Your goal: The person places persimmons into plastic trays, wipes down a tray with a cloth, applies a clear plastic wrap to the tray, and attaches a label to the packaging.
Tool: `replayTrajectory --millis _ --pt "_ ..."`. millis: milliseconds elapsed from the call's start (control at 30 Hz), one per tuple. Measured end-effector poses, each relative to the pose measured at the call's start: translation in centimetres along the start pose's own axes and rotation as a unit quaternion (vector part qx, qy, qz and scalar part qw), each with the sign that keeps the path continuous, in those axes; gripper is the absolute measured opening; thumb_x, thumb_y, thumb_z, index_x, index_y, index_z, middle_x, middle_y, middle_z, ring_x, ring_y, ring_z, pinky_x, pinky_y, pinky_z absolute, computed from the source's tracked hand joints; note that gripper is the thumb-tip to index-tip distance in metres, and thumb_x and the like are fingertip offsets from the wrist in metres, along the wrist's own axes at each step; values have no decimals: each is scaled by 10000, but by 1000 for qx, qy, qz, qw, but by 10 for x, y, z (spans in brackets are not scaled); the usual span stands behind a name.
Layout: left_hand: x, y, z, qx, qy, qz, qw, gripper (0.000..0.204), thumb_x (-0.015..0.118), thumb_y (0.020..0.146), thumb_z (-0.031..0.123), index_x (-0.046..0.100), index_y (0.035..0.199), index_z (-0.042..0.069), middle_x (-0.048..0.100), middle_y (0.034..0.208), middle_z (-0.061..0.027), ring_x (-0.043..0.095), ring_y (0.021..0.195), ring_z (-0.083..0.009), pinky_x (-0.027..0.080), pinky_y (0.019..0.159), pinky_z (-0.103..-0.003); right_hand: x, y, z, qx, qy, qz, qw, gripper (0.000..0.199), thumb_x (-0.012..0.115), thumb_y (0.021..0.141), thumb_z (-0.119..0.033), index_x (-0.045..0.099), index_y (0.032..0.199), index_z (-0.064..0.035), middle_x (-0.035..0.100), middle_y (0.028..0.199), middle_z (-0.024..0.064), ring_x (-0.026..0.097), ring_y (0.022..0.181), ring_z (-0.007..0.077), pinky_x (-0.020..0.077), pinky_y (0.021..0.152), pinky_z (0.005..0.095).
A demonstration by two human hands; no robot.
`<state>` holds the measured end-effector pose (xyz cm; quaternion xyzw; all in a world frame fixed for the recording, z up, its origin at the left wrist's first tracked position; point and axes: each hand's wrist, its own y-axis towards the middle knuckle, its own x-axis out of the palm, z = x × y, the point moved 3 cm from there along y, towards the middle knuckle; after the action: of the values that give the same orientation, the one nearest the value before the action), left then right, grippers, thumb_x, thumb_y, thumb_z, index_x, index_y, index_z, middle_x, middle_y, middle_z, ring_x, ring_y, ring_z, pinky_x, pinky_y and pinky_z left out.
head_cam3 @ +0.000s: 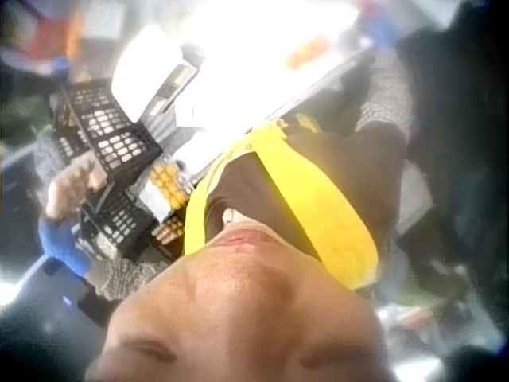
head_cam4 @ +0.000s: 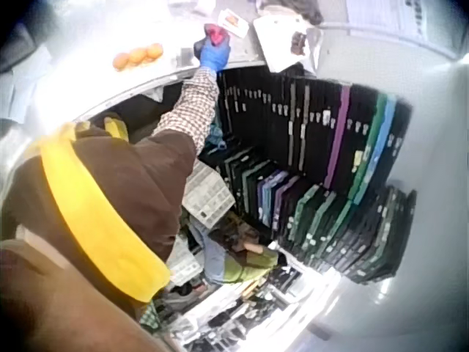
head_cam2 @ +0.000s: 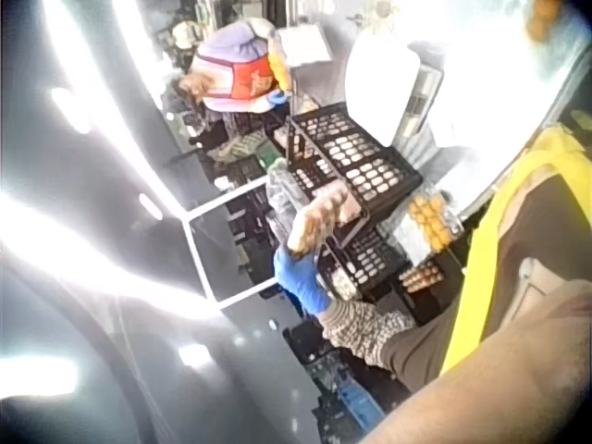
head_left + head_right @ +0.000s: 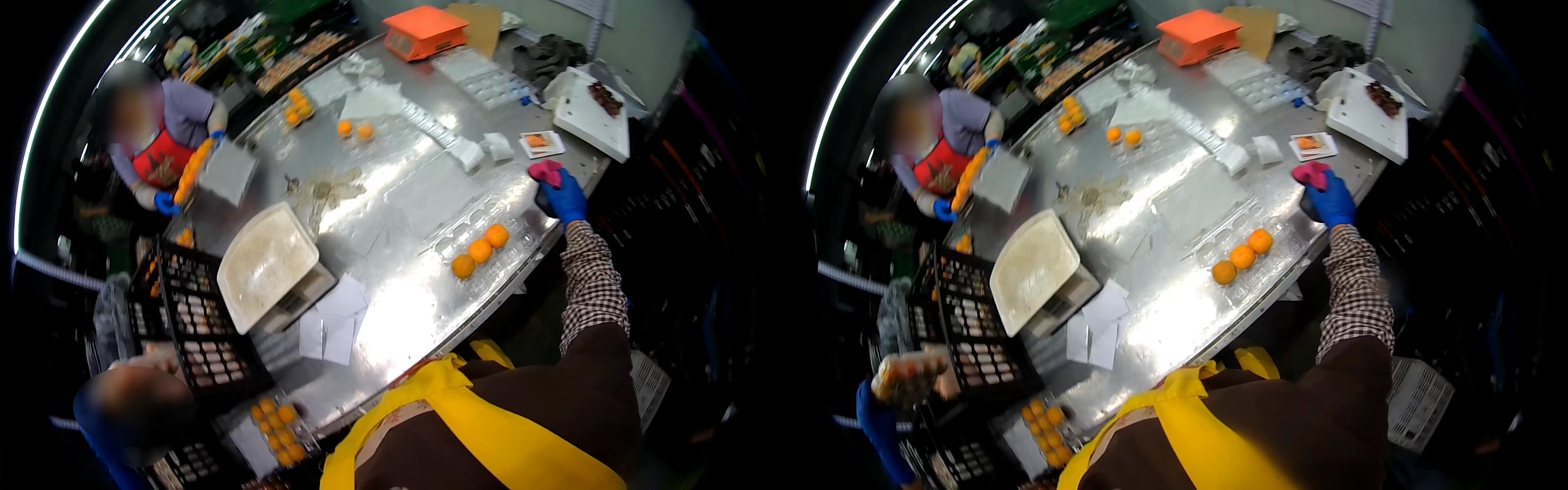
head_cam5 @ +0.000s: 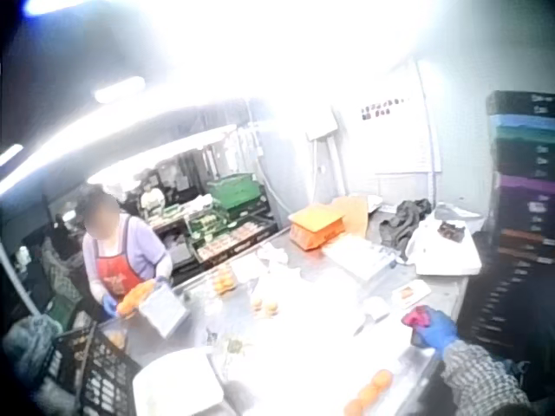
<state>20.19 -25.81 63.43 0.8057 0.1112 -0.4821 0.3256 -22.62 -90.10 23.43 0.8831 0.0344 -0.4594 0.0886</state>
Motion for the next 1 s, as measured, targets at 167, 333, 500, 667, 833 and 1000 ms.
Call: replayTrajectory --millis 167,333,500,667,833,1000 --pt "29 25 127 17 -70 -100 992 364 726 514 33 624 862 67 607 777 -112 596 736 -304 472 660 -327 34 5 10 -108 -302 -75 944 466 582 738 -391 536 1113 -118 451 1211 192 455 1081 350 378 901 450" --pt "142 43 177 -44 -209 -335 918 413 700 543 192 626 935 88 629 816 -139 615 757 -290 488 688 -346 27 -14 -85 -354 97 -42 929 455 648 758 -164 491 1177 -76 481 1195 147 488 1046 282 398 901 356" --pt "209 -19 177 -264 -369 -388 802 429 731 543 179 624 914 -8 645 795 -115 619 720 -188 481 692 -300 78 -161 -215 -391 260 -416 779 454 663 757 -195 498 1165 -81 521 1125 99 507 1016 243 413 879 329" --pt "219 -31 176 -320 -353 -405 781 443 740 541 218 631 921 18 642 793 -128 625 709 -204 488 688 -300 120 -263 -258 -429 319 -529 659 626 664 761 -208 365 1299 -97 445 1233 109 479 1068 235 415 875 351" --pt "207 -35 170 -245 -335 -402 816 433 744 553 197 628 925 10 640 805 -126 619 744 -184 485 691 -295 155 -290 -272 -337 342 -557 678 713 679 752 -274 307 1319 -53 412 1274 157 420 1162 278 365 945 353" --pt "206 -55 178 -353 -573 -362 645 350 712 632 82 604 947 -28 635 851 -65 589 751 -133 472 723 -269 144 -302 -283 -95 407 -753 508 684 695 741 -210 345 1294 -13 496 1194 129 487 1084 196 403 911 310"
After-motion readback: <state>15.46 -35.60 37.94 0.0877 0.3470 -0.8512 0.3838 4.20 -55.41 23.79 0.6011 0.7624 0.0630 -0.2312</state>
